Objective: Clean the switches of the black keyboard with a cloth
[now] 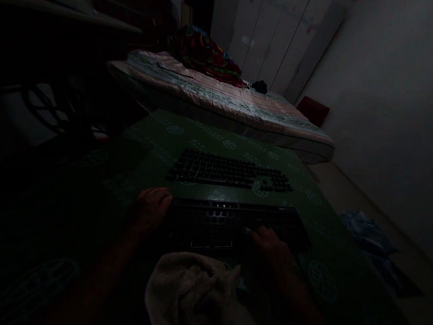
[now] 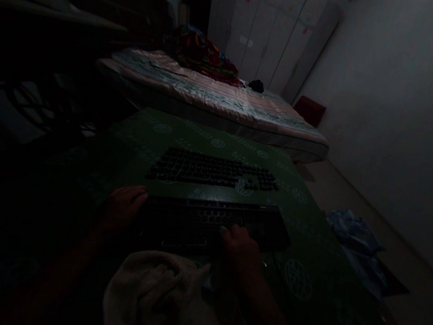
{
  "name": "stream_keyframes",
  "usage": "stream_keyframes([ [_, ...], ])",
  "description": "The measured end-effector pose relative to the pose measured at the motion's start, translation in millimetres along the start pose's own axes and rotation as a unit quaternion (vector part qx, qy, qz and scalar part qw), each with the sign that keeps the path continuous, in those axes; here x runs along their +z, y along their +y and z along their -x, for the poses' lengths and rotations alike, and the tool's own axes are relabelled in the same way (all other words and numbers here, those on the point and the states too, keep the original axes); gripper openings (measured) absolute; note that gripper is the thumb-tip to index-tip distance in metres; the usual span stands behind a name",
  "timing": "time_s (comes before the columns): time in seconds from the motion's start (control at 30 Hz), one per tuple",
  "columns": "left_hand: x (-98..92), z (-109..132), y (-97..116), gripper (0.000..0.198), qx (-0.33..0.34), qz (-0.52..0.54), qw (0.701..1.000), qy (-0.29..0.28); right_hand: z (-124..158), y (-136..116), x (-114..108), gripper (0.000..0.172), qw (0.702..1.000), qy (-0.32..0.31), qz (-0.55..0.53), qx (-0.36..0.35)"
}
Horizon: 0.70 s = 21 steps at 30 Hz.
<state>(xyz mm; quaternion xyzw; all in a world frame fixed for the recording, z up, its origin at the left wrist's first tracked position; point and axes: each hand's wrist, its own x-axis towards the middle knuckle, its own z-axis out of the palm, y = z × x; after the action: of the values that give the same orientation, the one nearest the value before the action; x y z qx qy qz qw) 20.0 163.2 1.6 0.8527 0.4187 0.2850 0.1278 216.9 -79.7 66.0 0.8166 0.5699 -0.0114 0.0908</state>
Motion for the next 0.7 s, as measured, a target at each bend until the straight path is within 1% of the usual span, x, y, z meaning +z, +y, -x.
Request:
stream_keyframes([
  [0.13,1.2,0.4,0.5,0.036,-0.001,0.005,1.0,0.005,4.8,0.3,3.0,0.023,1.0,0.001,0.0,-0.005],
  [0.27,3.9,0.1,-1.7,0.035,0.006,0.009,1.0,0.013,0.2,-1.4,2.9,0.023,0.999,0.031,0.01,0.024],
  [0.33,4.5,-0.1,-2.8,0.035,0.012,0.009,1.0,0.013,-2.1,-4.1,2.8,0.023,0.999,0.024,0.023,0.028],
  [0.47,4.3,0.1,-2.9,0.032,0.015,0.012,1.0,0.016,2.3,-7.0,0.0,0.023,0.999,0.002,0.027,-0.02],
  [0.5,4.0,0.2,-2.5,0.031,0.015,0.012,1.0,0.017,3.6,-7.0,-1.3,0.023,0.999,0.001,0.025,-0.023],
  [0.63,1.8,0.4,0.3,0.032,0.01,0.006,1.0,0.003,2.0,-7.8,-4.8,0.022,1.0,0.007,0.026,0.013],
  [0.7,0.4,0.6,2.1,0.033,0.008,0.005,1.0,0.0,1.1,-8.6,-3.9,0.024,0.999,0.003,0.028,0.019],
])
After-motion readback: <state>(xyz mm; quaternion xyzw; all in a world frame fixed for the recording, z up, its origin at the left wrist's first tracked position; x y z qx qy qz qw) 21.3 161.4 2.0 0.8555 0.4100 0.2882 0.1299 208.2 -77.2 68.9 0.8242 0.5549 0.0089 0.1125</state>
